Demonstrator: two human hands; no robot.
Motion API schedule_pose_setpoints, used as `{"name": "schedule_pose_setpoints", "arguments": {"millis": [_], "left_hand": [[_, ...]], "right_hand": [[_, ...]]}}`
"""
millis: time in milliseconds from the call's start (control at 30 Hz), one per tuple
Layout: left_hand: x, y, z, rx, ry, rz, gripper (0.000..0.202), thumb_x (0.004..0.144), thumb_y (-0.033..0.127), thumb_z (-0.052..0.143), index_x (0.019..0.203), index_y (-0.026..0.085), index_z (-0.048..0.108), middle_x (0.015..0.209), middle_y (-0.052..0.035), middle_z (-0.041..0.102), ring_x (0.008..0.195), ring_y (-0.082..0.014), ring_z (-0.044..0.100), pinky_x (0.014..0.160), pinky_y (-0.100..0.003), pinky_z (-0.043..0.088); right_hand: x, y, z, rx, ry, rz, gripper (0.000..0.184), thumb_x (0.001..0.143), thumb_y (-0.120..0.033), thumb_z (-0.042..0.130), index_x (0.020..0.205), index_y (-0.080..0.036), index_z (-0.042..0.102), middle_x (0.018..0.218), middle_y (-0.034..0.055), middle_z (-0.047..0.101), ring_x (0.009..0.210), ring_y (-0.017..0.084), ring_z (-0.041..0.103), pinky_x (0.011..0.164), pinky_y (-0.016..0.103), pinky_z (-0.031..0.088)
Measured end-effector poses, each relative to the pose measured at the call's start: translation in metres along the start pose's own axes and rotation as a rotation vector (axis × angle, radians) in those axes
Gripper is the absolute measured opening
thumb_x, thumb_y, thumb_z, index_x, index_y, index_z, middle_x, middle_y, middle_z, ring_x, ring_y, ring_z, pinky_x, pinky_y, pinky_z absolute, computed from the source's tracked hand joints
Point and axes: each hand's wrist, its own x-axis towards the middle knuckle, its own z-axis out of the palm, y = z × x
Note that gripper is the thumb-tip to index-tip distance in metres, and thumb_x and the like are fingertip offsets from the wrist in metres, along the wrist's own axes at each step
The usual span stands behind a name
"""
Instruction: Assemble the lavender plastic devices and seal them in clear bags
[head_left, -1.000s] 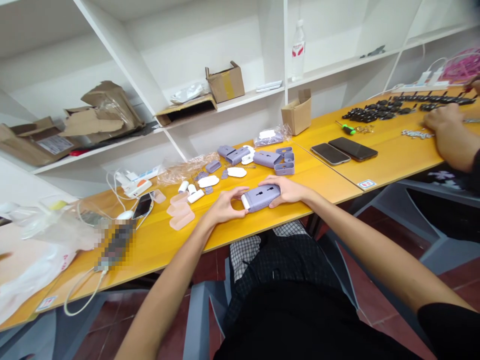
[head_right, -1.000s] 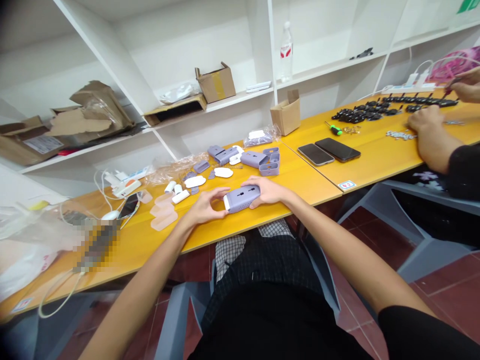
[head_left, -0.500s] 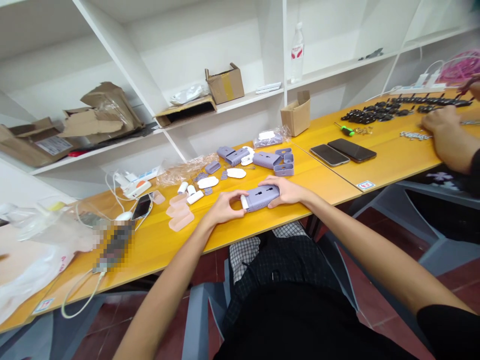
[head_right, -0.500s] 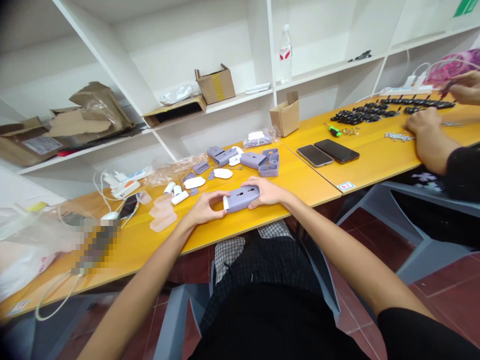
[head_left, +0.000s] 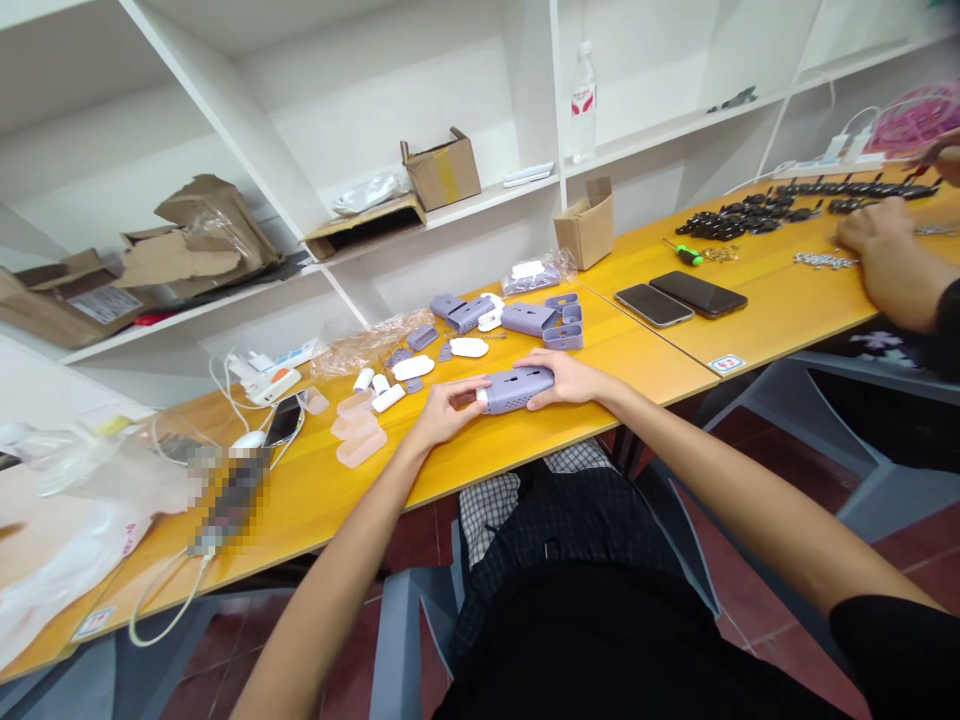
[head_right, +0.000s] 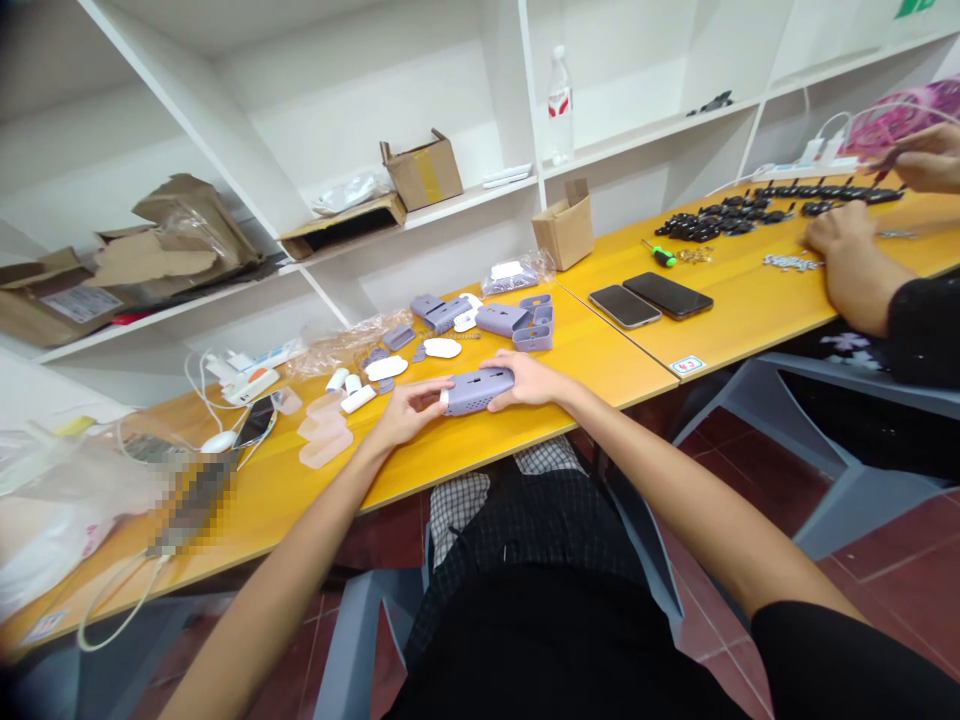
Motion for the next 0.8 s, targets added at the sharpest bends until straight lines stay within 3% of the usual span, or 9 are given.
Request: {"name": "schedule_pose_setpoints", "arguments": {"millis": [267,400,600,800], "left_hand": [[-0.0003,-0.0053,0.0045,-0.027,0.022,-0.014,0.052,0.084,0.052,0.082,0.122,0.016,0.079,0.143,-0.0202,0.068,0.126,-0.0372,0.070,0.109,-0.055,0.055],[0.0004,-0.0071,0.0046,-0.070,0.021,-0.044,0.056,0.077,0.053,0.087,0.119,0.015,0.079,0.141,-0.0207,0.069,0.118,-0.0357,0.074,0.106,-0.055,0.057],[0.0012,-0.0071,0.0034,-0.119,-0.013,-0.080,0.057,0.071,0.049,0.092,0.116,0.016,0.079,0.146,-0.0204,0.065,0.117,-0.0341,0.073,0.108,-0.056,0.056],[0.0026,-0.0011,0.0048,-0.132,-0.008,-0.020,0.050,0.069,0.046,0.095,0.107,0.017,0.080,0.134,-0.0169,0.068,0.123,-0.0317,0.068,0.108,-0.052,0.057]], "right_hand": [[0.0003,0.0037,0.0008,-0.003,0.006,-0.012,0.084,0.066,-0.045,0.092,0.143,-0.023,0.066,0.131,0.0115,0.062,0.122,0.036,0.062,0.113,0.058,0.046],[0.0002,0.0035,0.0021,-0.018,0.011,-0.017,0.085,0.065,-0.044,0.093,0.143,-0.023,0.066,0.131,0.0117,0.062,0.122,0.036,0.062,0.113,0.059,0.046],[0.0000,0.0037,0.0028,-0.031,0.009,-0.027,0.087,0.064,-0.044,0.094,0.143,-0.021,0.066,0.130,0.0119,0.062,0.121,0.036,0.063,0.112,0.058,0.046],[0.0003,0.0044,0.0033,-0.023,0.016,-0.052,0.086,0.064,-0.041,0.095,0.142,-0.021,0.066,0.129,0.0119,0.060,0.119,0.034,0.063,0.112,0.057,0.048]]}}
